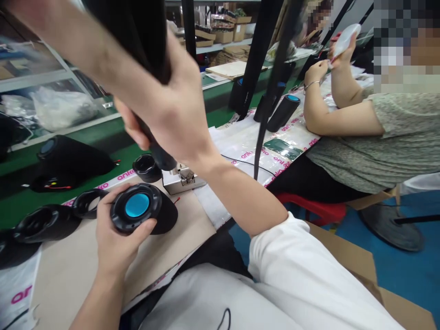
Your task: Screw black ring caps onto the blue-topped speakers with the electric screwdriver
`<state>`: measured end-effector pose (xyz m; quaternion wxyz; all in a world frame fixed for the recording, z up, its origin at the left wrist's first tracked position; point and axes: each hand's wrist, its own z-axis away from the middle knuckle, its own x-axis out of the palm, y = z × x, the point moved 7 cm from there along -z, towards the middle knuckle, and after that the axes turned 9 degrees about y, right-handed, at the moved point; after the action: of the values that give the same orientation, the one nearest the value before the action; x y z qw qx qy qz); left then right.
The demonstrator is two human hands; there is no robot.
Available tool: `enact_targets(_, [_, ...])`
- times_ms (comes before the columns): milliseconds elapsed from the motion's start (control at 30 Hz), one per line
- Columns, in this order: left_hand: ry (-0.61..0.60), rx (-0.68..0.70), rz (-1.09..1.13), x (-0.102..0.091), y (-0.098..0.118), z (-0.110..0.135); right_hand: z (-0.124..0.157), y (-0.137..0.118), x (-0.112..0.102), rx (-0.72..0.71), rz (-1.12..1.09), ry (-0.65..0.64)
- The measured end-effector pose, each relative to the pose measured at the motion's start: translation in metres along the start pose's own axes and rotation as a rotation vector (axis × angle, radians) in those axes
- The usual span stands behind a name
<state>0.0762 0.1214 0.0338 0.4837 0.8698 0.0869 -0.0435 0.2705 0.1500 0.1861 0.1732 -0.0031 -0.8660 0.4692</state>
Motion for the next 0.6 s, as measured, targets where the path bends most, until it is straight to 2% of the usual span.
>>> enact_targets(100, [0.001, -0.014, 0.013, 0.001, -0.001, 0.0, 0.003, 0.027, -0.024, -0.069, 0.009, 0.121])
enact_targets(233, [0.001, -0.021, 0.014, 0.001, -0.002, 0.002, 0.008, 0.062, -0.038, 0.01, 0.002, 0.233])
enact_targets(367, [0.003, -0.008, 0.037, 0.0, -0.002, 0.002, 0.008, 0.065, -0.036, 0.051, -0.008, 0.221])
enact_targets(600, [-0.006, 0.01, 0.034, 0.0, -0.003, 0.001, 0.015, 0.068, -0.04, 0.026, -0.032, 0.163])
